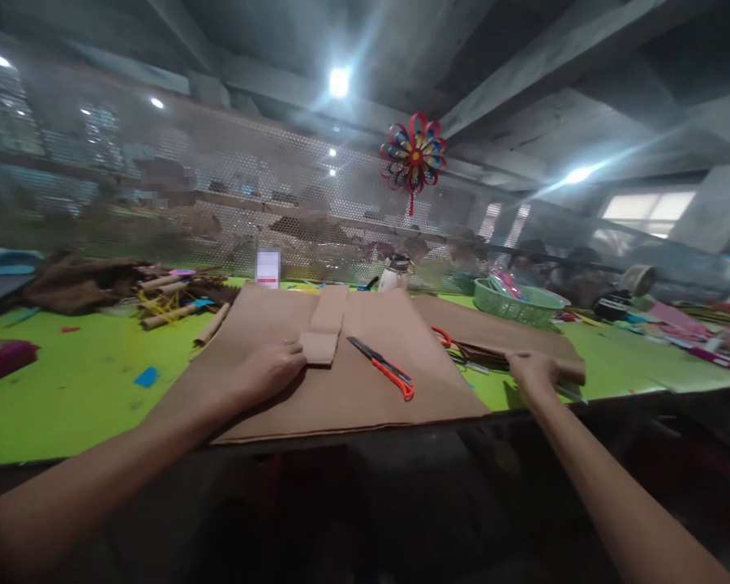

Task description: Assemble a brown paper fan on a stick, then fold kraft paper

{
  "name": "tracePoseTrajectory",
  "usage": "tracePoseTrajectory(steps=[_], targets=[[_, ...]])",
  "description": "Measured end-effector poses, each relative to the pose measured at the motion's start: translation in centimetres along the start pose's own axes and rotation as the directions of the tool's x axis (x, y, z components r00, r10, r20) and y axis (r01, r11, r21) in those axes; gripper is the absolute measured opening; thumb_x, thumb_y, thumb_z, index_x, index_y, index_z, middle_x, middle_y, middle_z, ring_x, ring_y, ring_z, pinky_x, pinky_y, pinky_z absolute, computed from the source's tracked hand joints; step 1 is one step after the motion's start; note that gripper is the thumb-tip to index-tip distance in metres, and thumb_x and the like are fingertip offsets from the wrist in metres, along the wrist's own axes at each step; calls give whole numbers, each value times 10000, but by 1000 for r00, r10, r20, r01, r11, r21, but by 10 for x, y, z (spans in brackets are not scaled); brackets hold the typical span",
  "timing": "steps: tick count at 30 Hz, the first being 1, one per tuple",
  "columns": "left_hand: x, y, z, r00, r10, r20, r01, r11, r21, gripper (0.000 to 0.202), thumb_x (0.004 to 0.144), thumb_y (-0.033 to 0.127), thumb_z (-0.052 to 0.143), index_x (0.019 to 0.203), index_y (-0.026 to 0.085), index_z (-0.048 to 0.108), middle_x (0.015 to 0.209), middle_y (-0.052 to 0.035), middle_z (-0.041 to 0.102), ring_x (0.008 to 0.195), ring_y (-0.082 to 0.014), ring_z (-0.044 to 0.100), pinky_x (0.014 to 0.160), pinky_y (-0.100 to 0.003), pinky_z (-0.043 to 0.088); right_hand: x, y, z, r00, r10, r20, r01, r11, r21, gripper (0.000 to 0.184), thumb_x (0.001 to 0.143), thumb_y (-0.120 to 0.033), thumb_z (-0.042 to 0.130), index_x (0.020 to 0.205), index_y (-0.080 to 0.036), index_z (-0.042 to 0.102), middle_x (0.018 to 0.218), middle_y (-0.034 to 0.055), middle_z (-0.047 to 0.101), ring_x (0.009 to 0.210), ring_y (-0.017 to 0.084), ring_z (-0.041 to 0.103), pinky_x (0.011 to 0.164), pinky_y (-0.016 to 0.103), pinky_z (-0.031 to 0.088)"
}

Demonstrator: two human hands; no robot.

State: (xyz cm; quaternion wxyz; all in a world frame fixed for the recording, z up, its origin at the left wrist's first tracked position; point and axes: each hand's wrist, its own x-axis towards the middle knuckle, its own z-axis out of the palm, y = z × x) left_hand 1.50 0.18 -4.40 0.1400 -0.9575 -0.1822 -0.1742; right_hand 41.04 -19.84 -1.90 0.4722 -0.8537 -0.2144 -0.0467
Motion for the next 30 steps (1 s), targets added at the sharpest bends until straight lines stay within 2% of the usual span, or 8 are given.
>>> tracePoseTrajectory(steps=[3,6,7,9,10,13,20,30], targets=[[-2,3,-4,1000,12,26,-13,999,35,257,852,77,399,786,106,645,811,-119,647,746,-198,593,707,-315,477,-27,-20,10,978,-197,73,198,980,-5,94,822,-174,585,836,-135,669,835,114,669,874,252,610,793,367,465],[-5,5,-12,998,45,51,-48,997,57,245,865,85,406,803,110,641,824,-113,646,745,-195,592,691,-307,475,-70,-48,38,856,-446,261,435,895,102,58,766,-233,653,781,-203,700,853,51,698,852,215,620,826,309,459],[-7,6,-15,996,60,60,-64,996,60,245,871,90,406,805,114,640,826,-109,646,744,-193,591,692,-305,476,-86,-57,48,782,-533,322,517,844,142,57,759,-236,656,743,-203,700,846,52,700,848,214,618,844,312,454],[-9,8,-19,993,89,78,-94,994,60,241,878,95,412,814,123,642,834,-100,647,751,-190,594,701,-301,479,-117,-73,67,440,-778,447,786,575,227,150,825,-251,572,858,-185,703,919,88,695,920,235,596,903,372,429],[-10,9,-19,991,103,85,-108,992,58,235,877,93,417,826,126,644,842,-98,649,759,-190,596,710,-301,480,-132,-80,74,326,-828,456,836,478,269,210,860,-248,523,960,-166,688,998,105,682,983,235,577,937,384,413],[-13,10,-17,986,132,104,-137,990,44,237,858,62,418,867,115,649,858,-107,656,760,-196,609,728,-311,481,-168,-95,89,102,-849,519,876,324,357,388,909,-308,466,1242,-128,548,1270,132,557,1184,231,465,1025,378,358],[-23,20,-19,991,43,126,-36,998,-58,214,855,97,435,904,116,642,839,-111,667,732,-201,636,749,-316,483,-200,-117,92,22,-748,663,862,350,367,553,932,-505,374,1337,-140,462,1316,126,503,1205,272,414,1046,436,316],[-37,24,-35,991,30,131,-6,984,-180,317,876,127,433,1135,176,610,1138,-86,654,993,-203,620,891,-326,462,-201,-117,95,45,-748,662,863,363,351,511,927,-510,385,1270,-162,534,1273,115,534,1177,271,421,1027,423,323]])
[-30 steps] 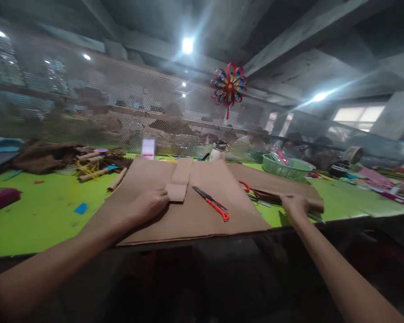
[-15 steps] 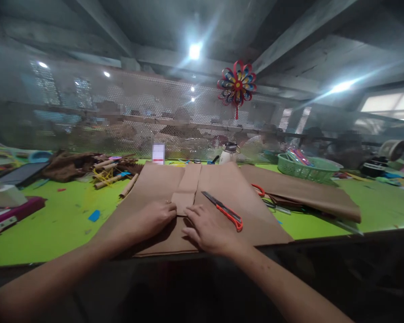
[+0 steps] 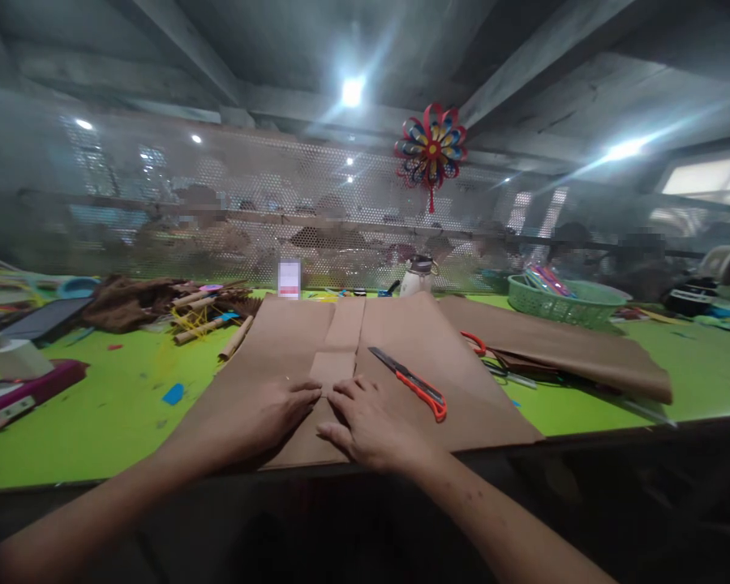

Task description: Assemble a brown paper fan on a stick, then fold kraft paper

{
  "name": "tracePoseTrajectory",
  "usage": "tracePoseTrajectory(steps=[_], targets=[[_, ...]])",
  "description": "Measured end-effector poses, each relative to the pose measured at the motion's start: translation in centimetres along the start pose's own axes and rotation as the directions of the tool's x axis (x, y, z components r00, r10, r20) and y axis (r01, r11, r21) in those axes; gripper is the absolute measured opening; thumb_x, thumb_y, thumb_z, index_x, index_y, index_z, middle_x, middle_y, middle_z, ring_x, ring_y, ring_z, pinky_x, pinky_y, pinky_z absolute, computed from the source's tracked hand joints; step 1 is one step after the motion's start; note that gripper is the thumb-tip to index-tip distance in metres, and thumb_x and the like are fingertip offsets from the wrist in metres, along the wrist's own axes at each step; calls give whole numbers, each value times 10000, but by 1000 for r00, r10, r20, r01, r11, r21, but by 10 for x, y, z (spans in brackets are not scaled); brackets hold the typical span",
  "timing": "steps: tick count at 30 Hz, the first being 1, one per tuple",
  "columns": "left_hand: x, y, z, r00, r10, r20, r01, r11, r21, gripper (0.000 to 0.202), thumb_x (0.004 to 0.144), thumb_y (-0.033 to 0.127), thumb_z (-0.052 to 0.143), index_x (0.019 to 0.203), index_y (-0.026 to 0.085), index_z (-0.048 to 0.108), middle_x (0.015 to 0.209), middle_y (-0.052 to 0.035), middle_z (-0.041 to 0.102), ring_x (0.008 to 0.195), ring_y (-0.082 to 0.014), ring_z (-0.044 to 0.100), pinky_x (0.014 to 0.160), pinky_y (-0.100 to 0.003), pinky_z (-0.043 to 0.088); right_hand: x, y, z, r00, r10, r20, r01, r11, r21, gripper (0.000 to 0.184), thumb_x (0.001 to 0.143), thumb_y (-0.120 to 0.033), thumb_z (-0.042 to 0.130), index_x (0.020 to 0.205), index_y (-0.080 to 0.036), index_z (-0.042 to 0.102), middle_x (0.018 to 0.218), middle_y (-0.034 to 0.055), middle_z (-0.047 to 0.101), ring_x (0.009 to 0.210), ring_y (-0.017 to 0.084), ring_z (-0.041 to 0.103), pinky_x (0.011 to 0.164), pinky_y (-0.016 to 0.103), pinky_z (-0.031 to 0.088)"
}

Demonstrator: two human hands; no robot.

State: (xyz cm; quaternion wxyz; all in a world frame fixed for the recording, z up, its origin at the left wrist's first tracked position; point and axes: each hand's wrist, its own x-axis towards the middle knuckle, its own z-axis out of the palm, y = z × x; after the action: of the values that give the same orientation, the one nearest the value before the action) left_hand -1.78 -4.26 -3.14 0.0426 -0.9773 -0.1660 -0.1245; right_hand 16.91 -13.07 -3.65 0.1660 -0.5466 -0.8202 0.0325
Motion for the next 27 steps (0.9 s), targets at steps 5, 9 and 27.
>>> tracePoseTrajectory(steps=[5,9,27], targets=[[-4,-4,6,999,42,3,-42,997,59,332,892,112,387,1133,153,612,1199,-92,634,1059,-206,599,935,-328,435,-1,2,2,1000,-9,-10,9,1000,-11,513,933,-485,389,1266,-127,545,1298,130,537,1213,274,420,1038,413,329],[-4,-6,14,1000,15,18,-17,993,117,354,909,121,346,1112,143,635,1182,-110,647,1029,-218,620,902,-333,449,-10,11,-2,1000,-1,4,1,999,-39,501,927,-474,411,1232,-115,581,1337,147,521,1241,273,432,1038,405,344],[-13,2,-7,979,-203,-37,200,977,-75,395,941,315,336,895,196,709,1066,-82,677,900,-202,630,818,-296,431,-17,57,-10,961,147,-233,-176,978,-109,301,946,-309,422,963,-171,688,1083,108,663,1068,208,551,941,327,392]])
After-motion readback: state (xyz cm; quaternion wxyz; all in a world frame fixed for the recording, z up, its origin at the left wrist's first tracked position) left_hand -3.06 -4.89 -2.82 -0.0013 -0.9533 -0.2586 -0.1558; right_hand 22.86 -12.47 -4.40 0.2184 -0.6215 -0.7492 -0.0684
